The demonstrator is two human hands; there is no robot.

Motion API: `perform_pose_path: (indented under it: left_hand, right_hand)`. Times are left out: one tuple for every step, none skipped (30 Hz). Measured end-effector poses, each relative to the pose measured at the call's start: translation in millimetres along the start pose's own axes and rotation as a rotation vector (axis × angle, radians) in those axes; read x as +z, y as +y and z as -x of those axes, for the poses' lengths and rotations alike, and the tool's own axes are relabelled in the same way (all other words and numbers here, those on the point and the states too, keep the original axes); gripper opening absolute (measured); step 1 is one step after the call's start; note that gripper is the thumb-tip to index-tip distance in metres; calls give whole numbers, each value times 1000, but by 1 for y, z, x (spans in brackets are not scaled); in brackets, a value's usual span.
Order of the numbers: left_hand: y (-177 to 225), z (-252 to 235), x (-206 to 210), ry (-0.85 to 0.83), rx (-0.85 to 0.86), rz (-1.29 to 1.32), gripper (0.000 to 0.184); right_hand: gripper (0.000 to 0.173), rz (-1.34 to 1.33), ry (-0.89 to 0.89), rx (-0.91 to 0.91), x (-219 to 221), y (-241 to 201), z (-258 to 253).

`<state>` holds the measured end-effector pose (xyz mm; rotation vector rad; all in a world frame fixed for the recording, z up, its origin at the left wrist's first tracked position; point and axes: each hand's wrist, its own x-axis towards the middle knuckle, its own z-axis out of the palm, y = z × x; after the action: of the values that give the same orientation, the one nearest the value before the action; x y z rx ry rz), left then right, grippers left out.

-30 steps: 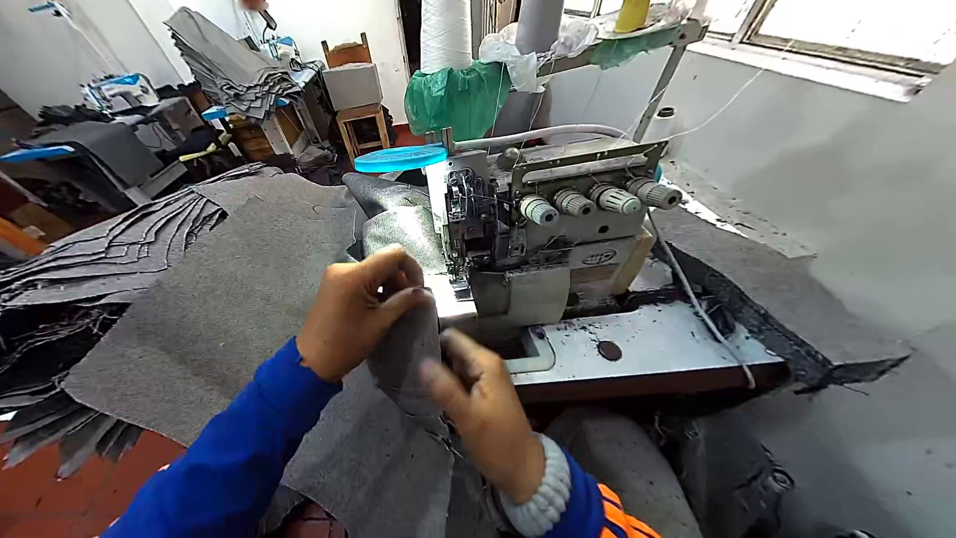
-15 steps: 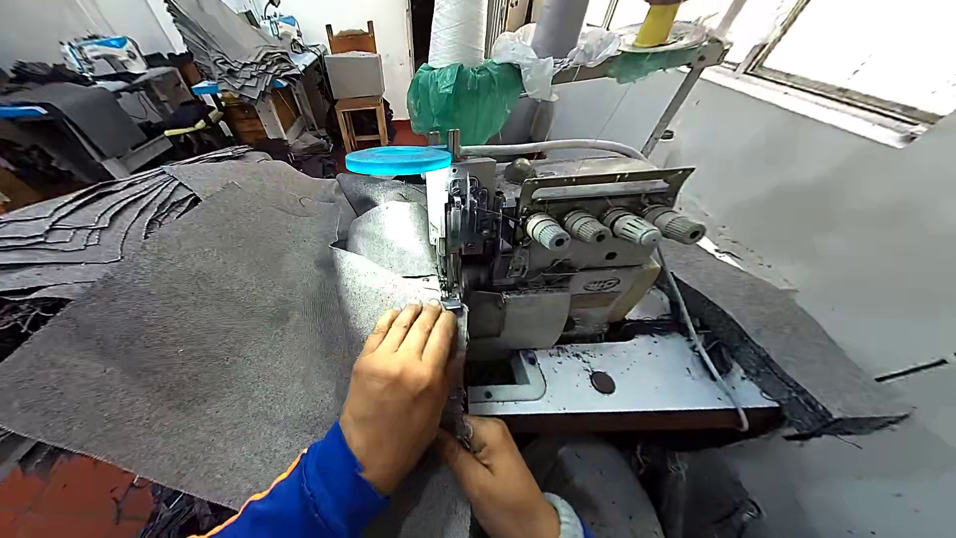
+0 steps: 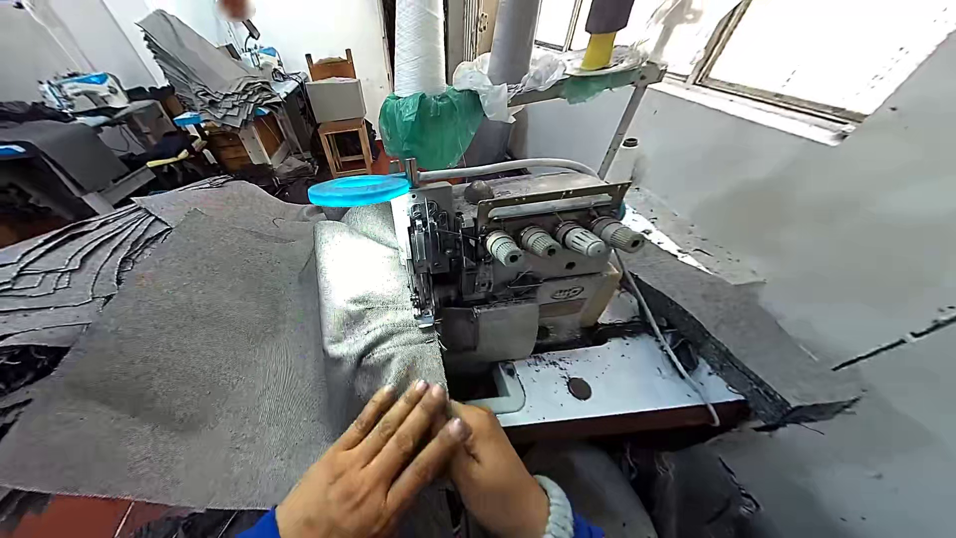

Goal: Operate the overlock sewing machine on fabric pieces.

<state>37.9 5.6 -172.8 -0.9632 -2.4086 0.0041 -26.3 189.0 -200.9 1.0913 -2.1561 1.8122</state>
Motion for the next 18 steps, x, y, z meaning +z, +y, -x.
perform_pose_path:
  left_hand:
    - [-8, -2, 0, 9, 34, -1, 50]
    - [-16, -6, -2, 13, 57, 12, 48]
    - [-24, -12, -6, 10, 69, 18, 45]
    - [-32, -18, -9, 12, 71, 23, 41]
    - [-38, -23, -13, 12, 67, 37, 38]
    - [-43, -28, -15, 12, 64, 56, 36]
    - [-48, -33, -17, 14, 59, 82, 34]
    - [-53, -37, -17, 21, 46, 110, 33]
    - [-57, -41, -17, 31, 28, 135, 31]
    - [-60, -44, -16, 41, 14, 150, 30]
    - [-63, -46, -14, 48, 5, 152, 30]
    - [-64, -47, -13, 53, 1, 144, 30]
    - [-65, -46, -11, 60, -1, 137, 31]
    - [-66, -44, -9, 66, -6, 133, 32]
    - [-66, -39, -6, 75, -21, 136, 33]
    - [-66, -31, -2, 101, -51, 141, 34]
    - [-64, -19, 4, 148, -107, 128, 35]
    - [-62, -3, 12, 213, -202, 67, 35]
  right_hand:
    - [29, 67, 37, -20, 3, -1, -2]
    - [28, 120, 74, -29, 6, -1, -4]
    - [29, 151, 105, -26, 10, 0, -6]
    - [31, 160, 126, -9, 12, 0, -9]
    - [33, 151, 140, 14, 15, -1, -12]
    - [35, 126, 154, 45, 16, -1, -15]
    - [35, 92, 168, 83, 16, -1, -18]
    - [36, 58, 172, 123, 16, -1, -21]
    - [37, 22, 173, 164, 16, -1, -25]
    - [39, -17, 165, 205, 16, -2, -28]
    - [40, -54, 137, 240, 16, -4, -30]
    - [41, -75, 80, 260, 17, -6, -29]
    - [44, -82, -10, 251, 18, -8, -25]
    - [46, -76, -105, 216, 22, -9, -19]
    - [46, -61, -155, 148, 29, -7, -11]
    - [47, -21, -146, 72, 33, -2, -3]
    - [47, 48, -85, 15, 34, 5, 3]
    - [47, 153, 4, -26, 31, 12, 7]
